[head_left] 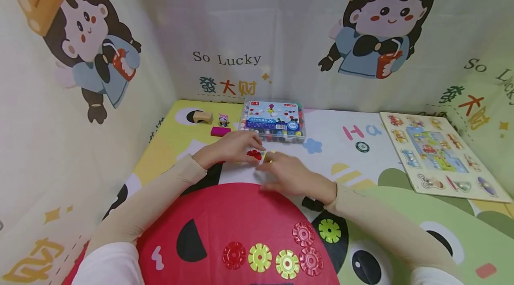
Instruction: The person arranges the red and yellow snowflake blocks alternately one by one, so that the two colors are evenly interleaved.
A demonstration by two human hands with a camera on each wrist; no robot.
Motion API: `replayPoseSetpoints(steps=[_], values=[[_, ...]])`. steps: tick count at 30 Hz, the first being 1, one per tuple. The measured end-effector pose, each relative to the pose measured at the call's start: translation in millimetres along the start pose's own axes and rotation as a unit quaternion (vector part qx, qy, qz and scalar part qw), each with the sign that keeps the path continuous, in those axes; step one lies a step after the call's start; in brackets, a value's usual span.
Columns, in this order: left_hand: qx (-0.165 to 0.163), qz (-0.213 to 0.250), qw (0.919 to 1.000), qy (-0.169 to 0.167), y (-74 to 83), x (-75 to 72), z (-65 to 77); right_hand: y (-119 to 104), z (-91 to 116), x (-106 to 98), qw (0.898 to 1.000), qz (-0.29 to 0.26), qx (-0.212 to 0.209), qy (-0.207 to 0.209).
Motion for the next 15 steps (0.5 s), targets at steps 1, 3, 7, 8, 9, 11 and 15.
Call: replayPoseSetpoints(steps=[1, 3, 7, 8, 9, 11, 15], values=[[0.008, 0.0, 1.0, -0.002, 3.7, 0.2, -3.2, -19, 6, 0, 0.999, -0.003, -0.041, -0.006], [0.021, 0.004, 0.9997, -0.012, 10.5, 1.5, -9.7, -58, 19, 2, 0.99, -0.016, -0.134, -0.027], [0.024, 0.006, 0.999, -0.038, 16.0, 8.3, -19.2, -112, 35, 17, 0.962, -0.007, -0.257, -0.086], [0.024, 0.002, 0.9989, -0.04, 16.6, 9.5, -20.5, -120, 37, 21, 0.956, 0.008, -0.278, -0.093], [0.024, -0.003, 0.9989, -0.04, 16.9, 10.7, -21.6, -127, 38, 24, 0.951, 0.026, -0.292, -0.096], [0.028, -0.016, 0.9988, -0.037, 17.1, 12.6, -23.0, -135, 38, 27, 0.945, 0.054, -0.308, -0.094], [0.033, -0.021, 0.9988, -0.029, 18.4, 14.8, -24.6, -139, 33, 30, 0.947, 0.065, -0.302, -0.085]])
Point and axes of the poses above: each hand's wrist, its own z-axis away from the middle knuckle, its own x-axis out of the palm, y = z × x, the point moved 5 cm from there along -z, towards the middle knuckle, and after that the axes turned 6 degrees about z, right-handed, at the moved point
